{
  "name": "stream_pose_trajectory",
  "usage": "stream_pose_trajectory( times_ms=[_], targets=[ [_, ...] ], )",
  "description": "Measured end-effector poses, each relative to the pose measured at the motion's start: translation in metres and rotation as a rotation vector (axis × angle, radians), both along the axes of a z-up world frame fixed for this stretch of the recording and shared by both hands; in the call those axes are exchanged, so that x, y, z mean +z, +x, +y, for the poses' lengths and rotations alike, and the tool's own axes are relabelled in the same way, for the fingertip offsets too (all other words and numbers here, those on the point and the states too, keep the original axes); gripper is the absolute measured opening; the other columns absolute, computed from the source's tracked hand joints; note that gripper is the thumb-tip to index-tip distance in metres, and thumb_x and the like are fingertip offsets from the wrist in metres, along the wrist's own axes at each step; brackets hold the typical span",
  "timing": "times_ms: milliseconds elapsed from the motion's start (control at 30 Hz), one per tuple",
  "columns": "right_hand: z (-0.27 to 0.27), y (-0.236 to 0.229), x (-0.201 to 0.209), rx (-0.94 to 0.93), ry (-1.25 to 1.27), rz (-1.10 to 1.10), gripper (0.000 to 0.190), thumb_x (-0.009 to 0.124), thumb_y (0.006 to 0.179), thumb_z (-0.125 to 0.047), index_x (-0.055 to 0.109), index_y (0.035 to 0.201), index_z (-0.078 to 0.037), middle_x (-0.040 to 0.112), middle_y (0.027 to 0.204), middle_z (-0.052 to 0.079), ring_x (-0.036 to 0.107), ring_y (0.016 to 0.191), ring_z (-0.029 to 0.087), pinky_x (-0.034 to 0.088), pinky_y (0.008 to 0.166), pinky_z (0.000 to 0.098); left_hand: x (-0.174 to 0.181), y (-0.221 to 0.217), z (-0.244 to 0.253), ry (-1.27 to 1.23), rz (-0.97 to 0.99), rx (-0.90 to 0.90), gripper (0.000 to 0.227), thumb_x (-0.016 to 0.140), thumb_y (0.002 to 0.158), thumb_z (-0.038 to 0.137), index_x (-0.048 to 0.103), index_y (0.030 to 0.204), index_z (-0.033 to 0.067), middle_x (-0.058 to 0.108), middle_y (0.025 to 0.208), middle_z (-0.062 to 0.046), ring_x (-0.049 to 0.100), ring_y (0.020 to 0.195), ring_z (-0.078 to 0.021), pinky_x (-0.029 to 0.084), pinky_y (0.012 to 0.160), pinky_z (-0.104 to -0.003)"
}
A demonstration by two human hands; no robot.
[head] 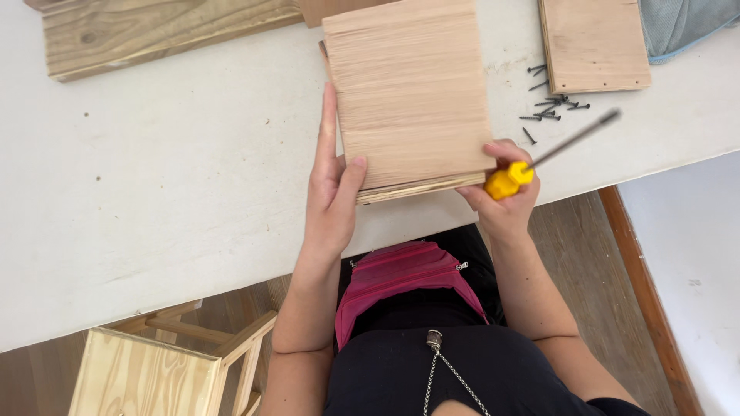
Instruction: The person assembles a small wooden stool by aligning wooden panels and inserting screws. They use a yellow-handled screwdriver to tighten the screws and secure the joints. The person handles multiple wooden pieces and screws on a white work surface.
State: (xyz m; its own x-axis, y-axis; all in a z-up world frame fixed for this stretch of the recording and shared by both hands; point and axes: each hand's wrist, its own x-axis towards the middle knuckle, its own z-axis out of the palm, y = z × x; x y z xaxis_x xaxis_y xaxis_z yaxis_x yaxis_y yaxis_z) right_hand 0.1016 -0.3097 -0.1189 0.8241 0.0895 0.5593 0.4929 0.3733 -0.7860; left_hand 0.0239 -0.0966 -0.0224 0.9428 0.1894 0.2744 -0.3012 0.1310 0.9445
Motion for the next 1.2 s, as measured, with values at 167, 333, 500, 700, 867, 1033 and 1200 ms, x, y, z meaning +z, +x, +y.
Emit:
stream_pose_trajectory(
  times_ms=[167, 333, 500, 700, 867, 1033, 1200],
  targets=[
    [0.012, 0.002, 0.025, 0.184, 0.023, 0.251, 0.057, 0.087, 0.071, 0.008, 0.056, 0.119, 0.005, 0.063, 0.099, 0.016, 0.060, 0.053, 0.011, 0.044, 0.037, 0.0168, 0.018, -0.019, 0.005, -0.007, 0.042, -0.014, 0.072, 0.038, 0.107, 0.008, -0.001, 0.167, 0.0172, 0.052, 0.152, -0.033, 0.056, 0.136, -0.0385, 0.052, 0.111, -0.055],
    [0.015, 0.005, 0.026, 0.269, -0.060, 0.286, 0.059, 0.085, 0.074, 0.006, 0.056, 0.125, 0.007, 0.063, 0.109, 0.015, 0.057, 0.055, 0.008, 0.045, 0.037, 0.0164, -0.004, -0.026, 0.010, -0.165, 0.047, 0.033, 0.083, 0.046, 0.103, 0.007, -0.007, 0.166, 0.0182, 0.063, 0.135, -0.033, 0.065, 0.124, -0.0419, 0.060, 0.098, -0.056],
    [0.000, 0.016, 0.013, 0.283, -0.059, 0.287, 0.058, 0.062, 0.098, -0.037, 0.043, 0.141, -0.003, 0.057, 0.117, 0.011, 0.049, 0.053, 0.007, 0.043, 0.040, 0.0189, -0.022, -0.025, 0.015, -0.210, 0.072, 0.086, 0.084, 0.051, 0.102, 0.009, -0.002, 0.166, 0.0181, 0.067, 0.130, -0.031, 0.068, 0.119, -0.0397, 0.062, 0.094, -0.052],
    [-0.030, 0.018, 0.006, -0.245, -0.985, 0.336, 0.028, 0.061, 0.107, -0.009, 0.059, 0.127, 0.010, 0.063, 0.118, 0.027, 0.065, 0.095, 0.035, 0.053, 0.078, 0.0411, -0.028, -0.018, 0.017, -0.298, 0.128, 0.154, 0.080, 0.056, 0.099, 0.012, 0.013, 0.166, 0.0112, 0.062, 0.136, -0.035, 0.066, 0.122, -0.0410, 0.061, 0.094, -0.053],
    [-0.039, 0.021, -0.035, -0.293, -1.237, 0.108, 0.028, 0.081, 0.095, -0.013, 0.071, 0.119, -0.003, 0.066, 0.111, 0.012, 0.056, 0.108, 0.026, 0.043, 0.097, 0.0382, -0.040, -0.021, 0.018, -0.347, 0.152, 0.189, 0.080, 0.061, 0.096, 0.015, 0.020, 0.164, 0.0061, 0.065, 0.130, -0.028, 0.068, 0.115, -0.0343, 0.062, 0.090, -0.053],
    [-0.060, 0.045, -0.034, -0.348, -1.096, 0.036, 0.028, 0.083, 0.095, -0.019, 0.074, 0.118, -0.008, 0.068, 0.104, 0.009, 0.056, 0.101, 0.026, 0.042, 0.098, 0.0405, -0.041, -0.021, 0.019, -0.381, 0.116, 0.191, 0.080, 0.062, 0.094, 0.013, 0.021, 0.163, 0.0071, 0.065, 0.128, -0.029, 0.069, 0.113, -0.0363, 0.062, 0.089, -0.055],
    [-0.119, 0.073, -0.040, -0.650, -1.002, 0.089, 0.016, 0.086, 0.100, -0.005, 0.079, 0.113, -0.011, 0.069, 0.101, 0.006, 0.057, 0.093, 0.022, 0.050, 0.080, 0.0345, -0.038, -0.022, 0.015, -0.412, 0.120, 0.180, 0.079, 0.063, 0.092, 0.011, 0.023, 0.161, 0.0064, 0.064, 0.127, -0.029, 0.068, 0.112, -0.0355, 0.062, 0.089, -0.055]
  ],
)
